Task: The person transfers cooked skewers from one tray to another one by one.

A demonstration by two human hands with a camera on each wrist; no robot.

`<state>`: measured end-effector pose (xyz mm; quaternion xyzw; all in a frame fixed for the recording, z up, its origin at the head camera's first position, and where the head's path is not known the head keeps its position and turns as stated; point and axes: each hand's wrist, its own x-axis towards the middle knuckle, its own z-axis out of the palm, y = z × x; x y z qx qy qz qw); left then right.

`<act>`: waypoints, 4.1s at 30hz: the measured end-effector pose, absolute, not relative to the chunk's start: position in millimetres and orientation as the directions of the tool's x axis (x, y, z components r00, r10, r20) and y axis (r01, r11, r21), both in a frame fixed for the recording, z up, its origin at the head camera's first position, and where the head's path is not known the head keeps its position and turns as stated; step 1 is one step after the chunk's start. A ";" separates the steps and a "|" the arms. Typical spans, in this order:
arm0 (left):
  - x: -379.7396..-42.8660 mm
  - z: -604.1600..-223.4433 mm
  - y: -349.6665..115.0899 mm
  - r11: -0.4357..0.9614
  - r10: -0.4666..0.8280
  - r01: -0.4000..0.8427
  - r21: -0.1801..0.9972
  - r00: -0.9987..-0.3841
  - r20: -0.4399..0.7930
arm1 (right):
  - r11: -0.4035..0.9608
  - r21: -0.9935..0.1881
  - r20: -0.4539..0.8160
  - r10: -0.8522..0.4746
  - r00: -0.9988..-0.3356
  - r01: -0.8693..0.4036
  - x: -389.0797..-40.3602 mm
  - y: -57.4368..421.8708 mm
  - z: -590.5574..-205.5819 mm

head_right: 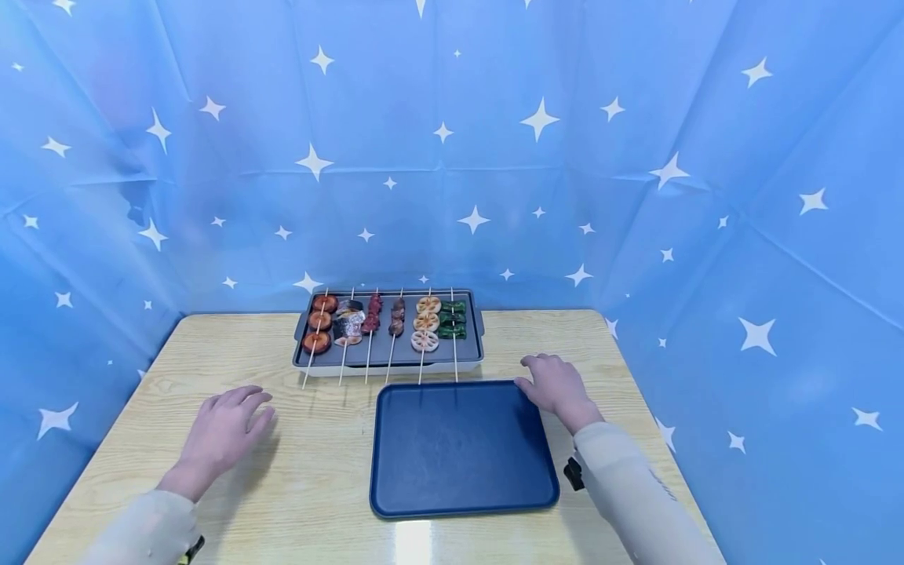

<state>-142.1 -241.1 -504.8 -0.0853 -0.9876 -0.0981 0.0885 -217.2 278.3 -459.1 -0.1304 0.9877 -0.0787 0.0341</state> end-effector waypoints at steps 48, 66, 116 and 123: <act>-140.3 -541.8 -114.2 0.814 0.546 0.555 0.169 -0.832 0.102 | 0.883 -0.465 -0.050 -0.098 -0.994 -0.064 -223.0 167.4 -470.2; -141.4 -546.3 -107.0 0.815 0.564 0.568 0.118 -0.823 0.071 | 0.769 -0.635 -0.179 -0.054 -0.982 0.073 -232.8 165.8 -477.5; -143.5 -541.4 -105.3 0.836 0.531 0.525 0.159 -0.847 0.006 | 0.791 -0.612 -0.217 -0.172 -0.961 -0.003 -222.2 201.5 -459.9; -143.4 -541.2 -105.8 0.831 0.535 0.530 0.167 -0.844 0.017 | 0.818 -0.574 -0.210 -0.193 -0.958 -0.039 -212.6 220.2 -457.7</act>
